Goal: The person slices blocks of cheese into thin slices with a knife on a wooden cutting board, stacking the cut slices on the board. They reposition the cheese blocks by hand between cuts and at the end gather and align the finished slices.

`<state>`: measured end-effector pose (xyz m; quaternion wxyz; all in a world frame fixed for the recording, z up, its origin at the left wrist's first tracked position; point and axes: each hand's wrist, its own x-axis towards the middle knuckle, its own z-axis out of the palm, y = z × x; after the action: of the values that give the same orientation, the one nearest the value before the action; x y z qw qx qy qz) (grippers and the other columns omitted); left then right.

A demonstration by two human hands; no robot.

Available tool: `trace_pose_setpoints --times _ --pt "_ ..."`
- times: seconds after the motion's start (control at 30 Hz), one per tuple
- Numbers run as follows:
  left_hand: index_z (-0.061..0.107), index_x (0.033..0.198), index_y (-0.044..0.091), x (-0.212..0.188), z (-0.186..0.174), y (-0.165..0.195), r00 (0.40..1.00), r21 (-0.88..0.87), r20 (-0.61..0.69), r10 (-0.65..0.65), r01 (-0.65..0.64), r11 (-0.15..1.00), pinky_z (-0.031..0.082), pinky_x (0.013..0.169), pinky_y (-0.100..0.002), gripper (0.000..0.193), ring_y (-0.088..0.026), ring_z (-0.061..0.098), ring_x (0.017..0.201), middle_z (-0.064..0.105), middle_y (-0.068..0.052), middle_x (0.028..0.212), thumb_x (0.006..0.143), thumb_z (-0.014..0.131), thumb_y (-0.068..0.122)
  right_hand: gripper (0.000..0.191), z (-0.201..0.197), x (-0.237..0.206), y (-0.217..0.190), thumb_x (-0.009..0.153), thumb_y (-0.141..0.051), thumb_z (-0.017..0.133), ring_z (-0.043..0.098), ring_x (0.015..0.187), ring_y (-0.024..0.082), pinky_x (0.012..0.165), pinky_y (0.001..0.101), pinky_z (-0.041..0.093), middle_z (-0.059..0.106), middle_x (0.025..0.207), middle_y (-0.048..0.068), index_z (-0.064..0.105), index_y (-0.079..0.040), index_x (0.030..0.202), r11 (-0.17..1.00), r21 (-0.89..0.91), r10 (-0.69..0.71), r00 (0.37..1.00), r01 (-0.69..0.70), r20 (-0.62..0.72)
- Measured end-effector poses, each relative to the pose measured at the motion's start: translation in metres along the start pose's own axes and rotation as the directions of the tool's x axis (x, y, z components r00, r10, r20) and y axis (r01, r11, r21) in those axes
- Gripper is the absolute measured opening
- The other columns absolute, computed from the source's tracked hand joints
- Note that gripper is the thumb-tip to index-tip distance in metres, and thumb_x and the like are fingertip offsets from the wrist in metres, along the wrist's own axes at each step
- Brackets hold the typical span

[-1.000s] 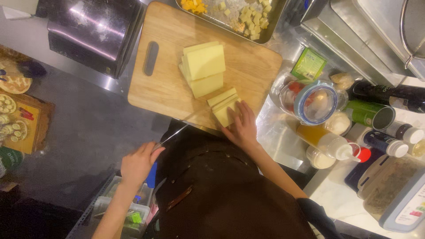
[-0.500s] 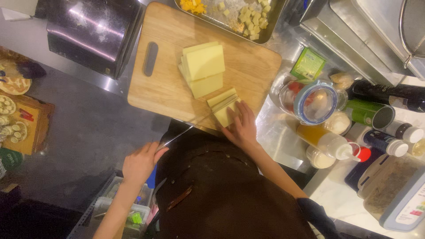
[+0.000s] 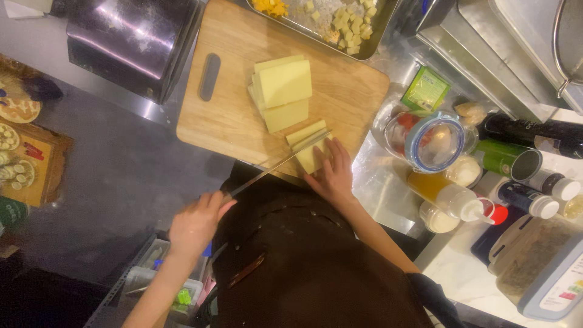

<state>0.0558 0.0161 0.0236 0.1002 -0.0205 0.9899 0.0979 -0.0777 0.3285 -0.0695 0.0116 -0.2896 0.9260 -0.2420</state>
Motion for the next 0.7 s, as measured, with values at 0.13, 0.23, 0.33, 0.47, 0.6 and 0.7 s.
trace_pose_setpoints --times 0.13,0.23,0.33,0.47,0.6,0.7 --pt "0.059 0.088 0.014 -0.014 -0.009 -0.015 0.997 0.106 0.077 -0.011 0.003 0.994 0.052 0.047 -0.036 0.038 -0.023 0.067 0.054 0.061 -0.005 0.073 0.094 0.062 0.051 0.081 0.002 -0.002 0.001 0.071 -0.032 0.092 0.046 0.139 0.047 0.111 0.0575 0.043 0.048 0.147 0.023 0.057 -0.005 0.139 1.000 -0.008 -0.004 1.000 0.004 0.001" --pt "0.059 0.087 0.014 -0.028 -0.011 -0.025 0.991 0.147 0.126 -0.034 0.015 0.989 0.053 0.046 -0.035 0.039 -0.022 0.067 0.053 0.063 -0.004 0.074 0.093 0.061 0.053 0.081 0.002 -0.002 0.002 0.071 -0.032 0.092 0.046 0.139 0.047 0.112 0.0579 0.044 0.048 0.147 0.024 0.057 -0.005 0.139 1.000 -0.018 -0.016 1.000 0.016 -0.004" --pt "0.059 0.088 0.014 -0.042 -0.013 -0.038 0.988 0.175 0.155 -0.029 0.001 0.985 0.054 0.049 -0.034 0.041 -0.022 0.068 0.055 0.062 -0.004 0.071 0.093 0.060 0.054 0.081 0.002 -0.002 0.002 0.072 -0.032 0.091 0.046 0.139 0.048 0.111 0.0587 0.044 0.048 0.146 0.025 0.056 -0.004 0.139 0.999 -0.019 -0.033 0.999 0.033 -0.009" --pt "0.058 0.085 0.014 -0.058 -0.012 -0.054 0.975 0.195 0.211 -0.071 0.029 0.980 0.055 0.051 -0.035 0.043 -0.021 0.069 0.055 0.061 -0.002 0.069 0.093 0.058 0.057 0.081 0.003 -0.002 0.002 0.071 -0.031 0.091 0.046 0.138 0.049 0.110 0.0590 0.044 0.048 0.146 0.025 0.056 -0.004 0.139 0.999 -0.020 -0.033 0.999 0.032 -0.017" --pt "0.059 0.086 0.015 -0.070 -0.013 -0.064 0.980 0.179 0.180 -0.086 0.053 0.982 0.055 0.052 -0.036 0.042 -0.023 0.069 0.056 0.063 -0.003 0.071 0.089 0.058 0.057 0.081 0.003 -0.002 0.002 0.072 -0.030 0.092 0.046 0.139 0.049 0.110 0.0588 0.045 0.048 0.146 0.024 0.056 -0.004 0.139 0.999 -0.025 -0.033 0.999 0.032 -0.028" --pt "0.061 0.088 0.016 -0.068 -0.010 -0.066 0.958 0.214 0.259 -0.124 0.068 0.974 0.055 0.049 -0.034 0.045 -0.021 0.069 0.055 0.064 -0.003 0.070 0.091 0.058 0.060 0.081 0.002 0.000 0.000 0.071 -0.030 0.091 0.046 0.139 0.049 0.111 0.0595 0.044 0.048 0.146 0.025 0.056 -0.003 0.138 0.999 -0.023 -0.037 0.999 0.037 -0.022"
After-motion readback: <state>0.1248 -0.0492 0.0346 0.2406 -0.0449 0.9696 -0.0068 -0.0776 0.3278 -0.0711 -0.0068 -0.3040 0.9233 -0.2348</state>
